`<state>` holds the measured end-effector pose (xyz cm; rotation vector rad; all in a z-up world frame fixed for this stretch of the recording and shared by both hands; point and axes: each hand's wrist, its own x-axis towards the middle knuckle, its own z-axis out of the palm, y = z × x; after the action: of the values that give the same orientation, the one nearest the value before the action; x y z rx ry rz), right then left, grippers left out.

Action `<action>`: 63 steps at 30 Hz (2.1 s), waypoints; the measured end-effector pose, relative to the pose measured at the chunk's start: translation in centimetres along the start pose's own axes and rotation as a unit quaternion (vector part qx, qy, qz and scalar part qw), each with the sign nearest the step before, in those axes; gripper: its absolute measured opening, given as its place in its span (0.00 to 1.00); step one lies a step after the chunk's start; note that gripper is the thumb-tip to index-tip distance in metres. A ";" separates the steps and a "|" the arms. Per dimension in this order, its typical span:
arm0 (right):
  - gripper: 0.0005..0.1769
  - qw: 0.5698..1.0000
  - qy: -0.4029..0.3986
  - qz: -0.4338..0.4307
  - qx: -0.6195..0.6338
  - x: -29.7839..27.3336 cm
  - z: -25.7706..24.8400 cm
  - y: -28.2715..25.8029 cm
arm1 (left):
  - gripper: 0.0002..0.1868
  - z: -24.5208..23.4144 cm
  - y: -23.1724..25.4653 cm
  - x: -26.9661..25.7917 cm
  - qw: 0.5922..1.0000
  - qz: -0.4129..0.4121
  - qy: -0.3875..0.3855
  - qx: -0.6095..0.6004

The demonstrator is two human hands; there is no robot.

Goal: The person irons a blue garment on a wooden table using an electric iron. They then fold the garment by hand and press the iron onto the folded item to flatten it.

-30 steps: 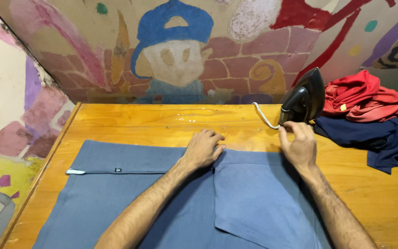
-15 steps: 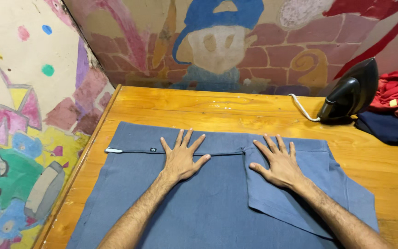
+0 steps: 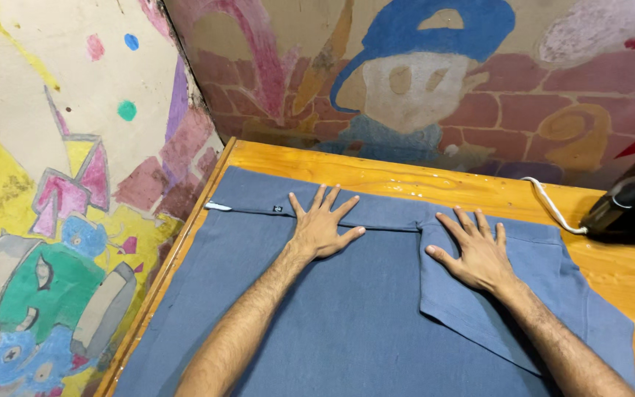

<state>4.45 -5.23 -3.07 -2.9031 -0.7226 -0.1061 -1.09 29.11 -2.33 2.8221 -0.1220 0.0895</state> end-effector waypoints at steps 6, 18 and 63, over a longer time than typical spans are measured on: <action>0.48 1.000 0.002 0.011 0.002 3.3 0.4 0.2 | 0.41 -0.1 -1.8 3.9 1.000 0.015 -0.017 0.005; 0.47 1.000 -0.020 0.013 0.021 8.6 0.3 0.9 | 0.43 -0.7 -3.5 8.1 1.000 -0.005 -0.023 -0.002; 0.28 0.994 -0.037 -0.093 0.038 -7.9 -6.0 1.6 | 0.20 2.4 11.1 -5.1 0.964 0.246 0.062 -0.075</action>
<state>-1.92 -11.21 1.85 -2.7757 -0.9853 0.0080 -7.07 18.26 -1.55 2.5625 -0.7648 0.3502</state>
